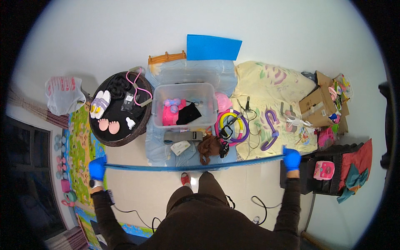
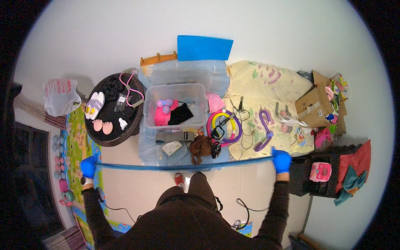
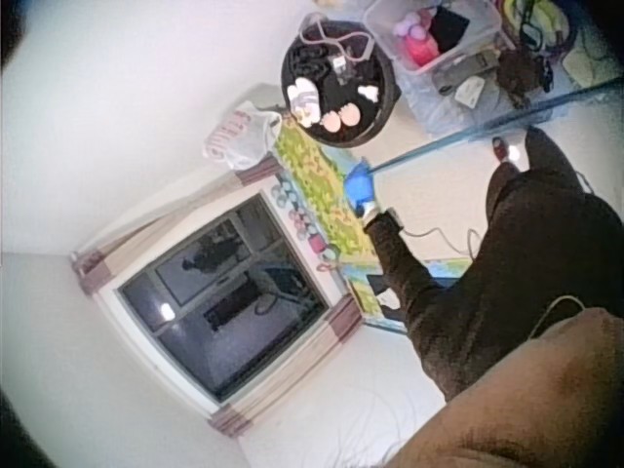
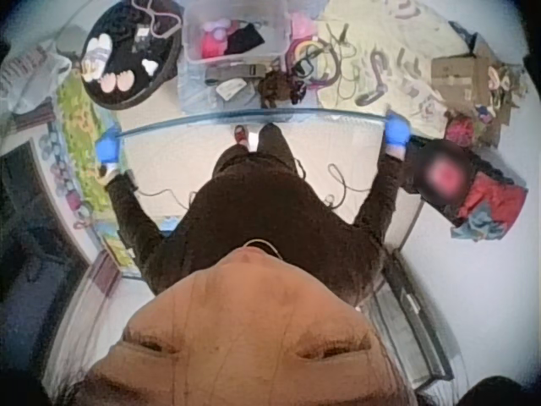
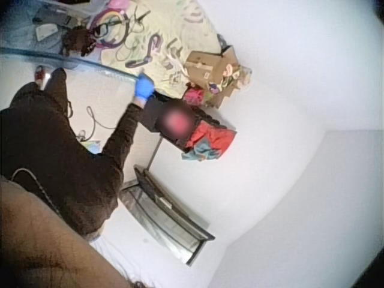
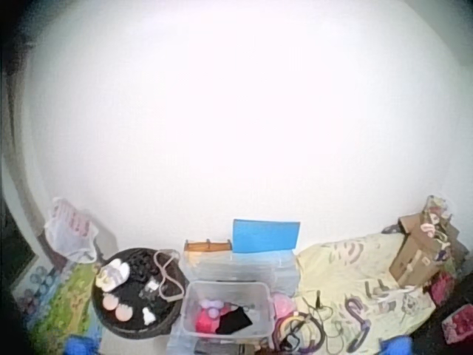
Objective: The person sorts and organizes various items in a cluttered room. They pick up and place a pink cloth, a black pouch, a pink hanger, a blue hanger, a hair straightener, and a coiled cable into a clear plastic bin. The person also handles a small white object and a black strap.
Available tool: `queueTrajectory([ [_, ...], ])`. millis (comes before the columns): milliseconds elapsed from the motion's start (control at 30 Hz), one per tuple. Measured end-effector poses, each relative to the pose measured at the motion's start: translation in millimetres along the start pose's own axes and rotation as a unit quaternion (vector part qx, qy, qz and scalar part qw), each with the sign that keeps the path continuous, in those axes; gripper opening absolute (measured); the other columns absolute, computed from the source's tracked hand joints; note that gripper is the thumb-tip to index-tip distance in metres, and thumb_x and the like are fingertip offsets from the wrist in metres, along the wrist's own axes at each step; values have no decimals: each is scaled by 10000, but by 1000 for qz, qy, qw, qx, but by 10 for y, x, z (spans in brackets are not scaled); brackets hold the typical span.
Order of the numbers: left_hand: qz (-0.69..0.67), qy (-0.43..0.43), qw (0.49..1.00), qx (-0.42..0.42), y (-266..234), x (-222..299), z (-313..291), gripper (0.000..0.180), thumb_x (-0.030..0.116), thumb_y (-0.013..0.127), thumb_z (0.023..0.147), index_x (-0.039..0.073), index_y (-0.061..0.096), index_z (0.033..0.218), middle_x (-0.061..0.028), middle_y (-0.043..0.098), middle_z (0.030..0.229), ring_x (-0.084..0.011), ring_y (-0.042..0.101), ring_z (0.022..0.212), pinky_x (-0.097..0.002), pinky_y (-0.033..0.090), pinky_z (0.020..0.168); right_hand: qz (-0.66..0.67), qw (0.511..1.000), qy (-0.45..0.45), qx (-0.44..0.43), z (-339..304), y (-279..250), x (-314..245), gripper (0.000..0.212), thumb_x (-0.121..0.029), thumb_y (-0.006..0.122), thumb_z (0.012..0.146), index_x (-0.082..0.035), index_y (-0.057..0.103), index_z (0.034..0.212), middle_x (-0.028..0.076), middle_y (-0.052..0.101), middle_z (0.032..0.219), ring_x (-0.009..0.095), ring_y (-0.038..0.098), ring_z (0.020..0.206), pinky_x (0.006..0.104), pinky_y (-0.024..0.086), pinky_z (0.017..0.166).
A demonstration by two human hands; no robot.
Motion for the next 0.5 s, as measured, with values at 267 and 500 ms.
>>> queueTrajectory([
  [267, -81, -23, 995, 53, 835, 1090, 720, 251, 294, 553, 852, 134, 642, 680, -116, 617, 674, -313, 597, 593, -403, 445, 509, 126, 984, 128, 7, 911, 683, -1450, 436, -398, 515, 865, -102, 643, 572, 147, 558, 526, 308, 551, 457, 400, 400, 438],
  [500, -197, -105, 929, -294, 1818, 1171, 115, 219, 316, 579, 790, 131, 657, 877, -171, 642, 861, -367, 611, 811, -431, 498, 687, 264, 895, 72, -353, 305, 1503, -1952, 404, -478, 543, 821, -105, 693, 782, 129, 648, 706, 262, 626, 627, 396, 461, 536],
])
Point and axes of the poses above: each hand's wrist, its own z-axis towards the middle knuckle, its own y-axis out of the palm, x = y × z, the point moved 9 cm from there along z, towards the middle knuckle
